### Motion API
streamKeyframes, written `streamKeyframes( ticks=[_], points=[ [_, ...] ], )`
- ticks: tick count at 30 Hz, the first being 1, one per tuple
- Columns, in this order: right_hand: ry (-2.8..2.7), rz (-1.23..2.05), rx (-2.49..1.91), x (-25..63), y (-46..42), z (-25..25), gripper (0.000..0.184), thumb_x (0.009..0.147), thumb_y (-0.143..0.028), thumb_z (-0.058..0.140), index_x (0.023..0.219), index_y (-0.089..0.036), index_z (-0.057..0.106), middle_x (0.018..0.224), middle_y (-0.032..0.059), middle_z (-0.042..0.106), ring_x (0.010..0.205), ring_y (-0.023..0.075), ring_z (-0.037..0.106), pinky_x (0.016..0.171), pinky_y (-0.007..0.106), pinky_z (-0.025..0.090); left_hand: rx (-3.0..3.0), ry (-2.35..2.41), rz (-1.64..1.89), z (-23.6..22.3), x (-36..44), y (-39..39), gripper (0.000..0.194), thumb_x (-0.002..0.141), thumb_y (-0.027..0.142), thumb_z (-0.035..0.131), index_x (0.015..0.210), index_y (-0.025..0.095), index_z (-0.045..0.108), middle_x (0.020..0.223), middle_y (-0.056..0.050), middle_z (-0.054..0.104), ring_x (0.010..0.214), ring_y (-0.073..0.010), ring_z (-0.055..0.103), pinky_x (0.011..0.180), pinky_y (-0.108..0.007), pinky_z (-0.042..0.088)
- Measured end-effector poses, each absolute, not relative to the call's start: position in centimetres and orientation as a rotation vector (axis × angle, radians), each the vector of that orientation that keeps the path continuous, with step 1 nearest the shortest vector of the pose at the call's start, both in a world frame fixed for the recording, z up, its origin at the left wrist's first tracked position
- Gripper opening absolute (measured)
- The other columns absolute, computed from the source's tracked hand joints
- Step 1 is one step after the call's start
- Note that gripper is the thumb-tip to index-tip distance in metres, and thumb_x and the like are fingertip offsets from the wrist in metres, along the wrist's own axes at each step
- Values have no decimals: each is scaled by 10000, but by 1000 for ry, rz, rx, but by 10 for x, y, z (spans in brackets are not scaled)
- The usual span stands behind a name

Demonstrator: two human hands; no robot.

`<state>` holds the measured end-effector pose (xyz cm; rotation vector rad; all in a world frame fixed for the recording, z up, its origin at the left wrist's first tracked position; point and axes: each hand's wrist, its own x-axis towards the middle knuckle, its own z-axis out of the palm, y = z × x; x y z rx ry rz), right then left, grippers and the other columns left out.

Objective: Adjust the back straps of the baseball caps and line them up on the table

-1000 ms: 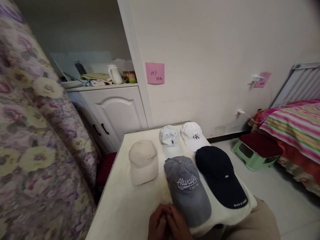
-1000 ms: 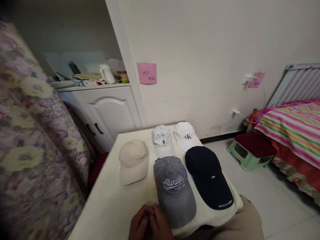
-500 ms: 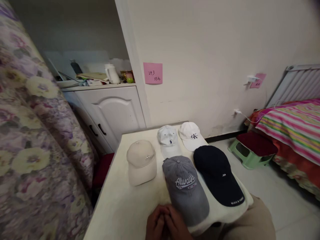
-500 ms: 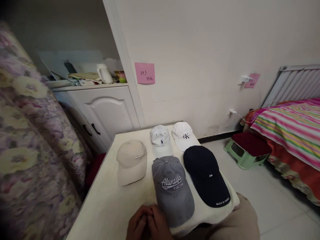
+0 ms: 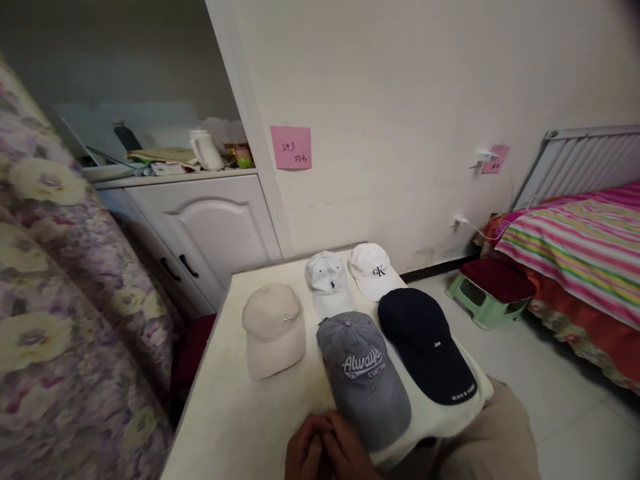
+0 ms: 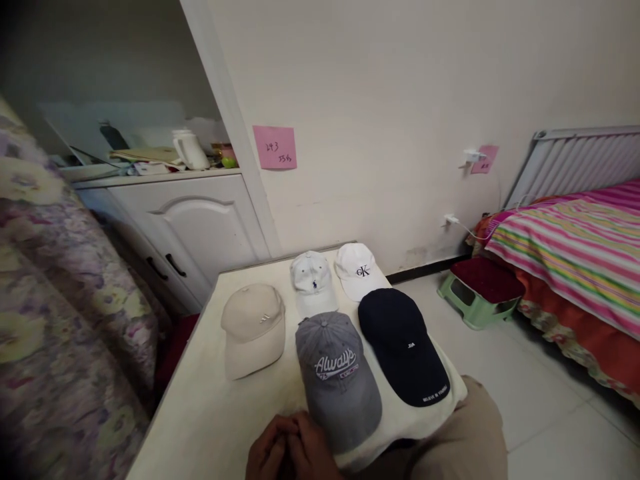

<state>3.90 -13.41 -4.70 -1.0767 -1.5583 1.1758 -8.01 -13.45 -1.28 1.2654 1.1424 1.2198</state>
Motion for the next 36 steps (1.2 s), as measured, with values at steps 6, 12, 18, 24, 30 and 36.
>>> streamKeyframes(
  ticks=[6,12,18,24,30,36],
  points=[
    [-1550,1174,-1100,40,-136,-46,206,952,-288,410,1016,-189,580,1010,89,654,961,208,613,877,328,459,1247,1135,1219,-12,-79,-135,284,775,448,646,750,168,692,706,-44,690,668,-208,628,628,-278,515],
    [-1533,1135,-1074,39,-136,-48,222,960,-309,415,1027,-196,593,1001,78,663,949,204,616,862,322,467,1242,1159,1207,-10,-80,-135,286,756,452,654,736,170,695,722,-49,705,683,-220,636,647,-289,518],
    [-1493,1171,-1068,39,-136,-42,240,962,-333,416,993,-186,602,956,70,660,913,200,617,836,319,472,1246,1175,1209,-12,-78,-136,339,743,509,661,744,171,691,697,-46,683,662,-214,616,636,-279,510],
    [-1476,1231,-1087,42,-139,-41,212,952,-283,416,1020,-191,595,1001,76,648,967,208,612,876,332,456,1284,1160,1245,-24,-76,-138,322,805,486,609,772,173,676,716,-48,672,675,-211,609,639,-272,503],
    [-1499,1168,-1058,42,-139,-44,226,966,-302,389,1015,-197,583,990,85,650,946,215,618,856,337,470,1279,1138,1263,-25,-75,-135,315,810,475,596,764,174,676,708,-46,670,680,-221,621,645,-282,507],
    [-1517,1093,-1079,40,-139,-53,236,975,-336,382,1023,-226,585,996,73,648,949,213,611,865,331,473,1319,1140,1250,-24,-77,-134,294,818,454,598,755,178,677,709,-45,684,672,-214,619,640,-273,499]
  ],
)
